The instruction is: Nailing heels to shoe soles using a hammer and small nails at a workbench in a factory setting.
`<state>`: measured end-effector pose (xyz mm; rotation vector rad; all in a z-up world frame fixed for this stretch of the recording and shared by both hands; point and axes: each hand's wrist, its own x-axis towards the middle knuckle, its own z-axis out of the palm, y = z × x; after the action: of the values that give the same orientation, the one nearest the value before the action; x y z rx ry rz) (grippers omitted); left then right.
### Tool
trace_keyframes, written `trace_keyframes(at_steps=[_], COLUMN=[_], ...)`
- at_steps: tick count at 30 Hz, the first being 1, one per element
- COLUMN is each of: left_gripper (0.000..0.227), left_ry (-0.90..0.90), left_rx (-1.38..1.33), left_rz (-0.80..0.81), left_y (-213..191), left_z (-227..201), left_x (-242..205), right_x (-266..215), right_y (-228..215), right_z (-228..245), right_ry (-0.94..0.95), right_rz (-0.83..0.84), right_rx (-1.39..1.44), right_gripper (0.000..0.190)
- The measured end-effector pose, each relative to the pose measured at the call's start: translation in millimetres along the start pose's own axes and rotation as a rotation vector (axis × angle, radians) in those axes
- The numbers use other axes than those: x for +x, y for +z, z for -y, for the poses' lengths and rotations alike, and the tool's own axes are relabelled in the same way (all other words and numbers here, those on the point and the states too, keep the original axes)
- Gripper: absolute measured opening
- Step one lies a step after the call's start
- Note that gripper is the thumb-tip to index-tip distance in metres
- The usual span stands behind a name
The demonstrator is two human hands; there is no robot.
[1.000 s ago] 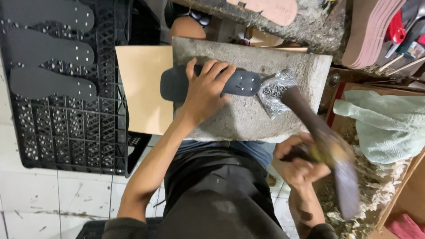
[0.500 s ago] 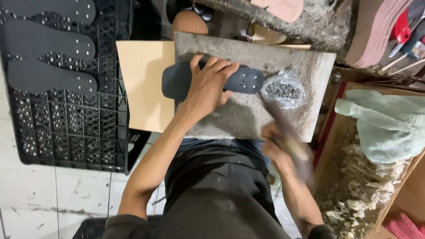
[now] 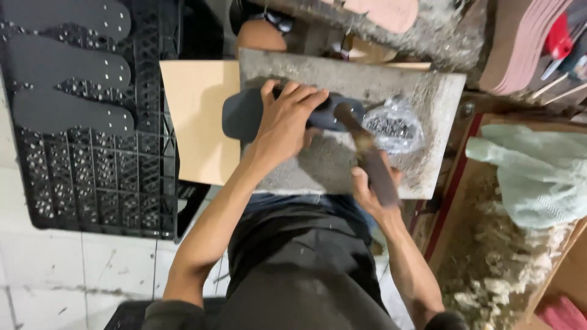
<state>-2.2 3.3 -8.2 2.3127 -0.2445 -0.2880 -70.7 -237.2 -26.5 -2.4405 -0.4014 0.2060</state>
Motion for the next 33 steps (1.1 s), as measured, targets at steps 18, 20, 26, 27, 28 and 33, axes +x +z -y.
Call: trace_keyframes(at_steps=[18, 20, 26, 27, 28, 33], left_gripper=[0.053, 0.055, 0.060, 0.060, 0.058, 0.017], left_ry=[0.088, 0.042, 0.084, 0.083, 0.115, -0.086], left_rx=[0.039, 0.077, 0.064, 0.070, 0.047, -0.388], left_rz=[-0.068, -0.019, -0.107, -0.112, -0.221, -0.370], left_y=[2, -1, -1, 1, 3, 16], left_z=[-2, -5, -9, -9, -8, -18], left_x=[0, 1, -13, -18, -23, -53], right_x=[11, -11, -13, -8, -4, 50], right_y=[-7, -12, -17, -15, -13, -30], right_z=[21, 16, 31, 33, 36, 67], right_ry=[-0.129, 0.022, -0.455, -0.461, -0.455, -0.441], right_rz=[-0.018, -0.036, -0.031, -0.035, -0.036, -0.060], right_rx=[-0.327, -0.125, -0.509, -0.506, -0.494, -0.361], right_gripper=[0.032, 0.017, 0.034, 0.034, 0.034, 0.027])
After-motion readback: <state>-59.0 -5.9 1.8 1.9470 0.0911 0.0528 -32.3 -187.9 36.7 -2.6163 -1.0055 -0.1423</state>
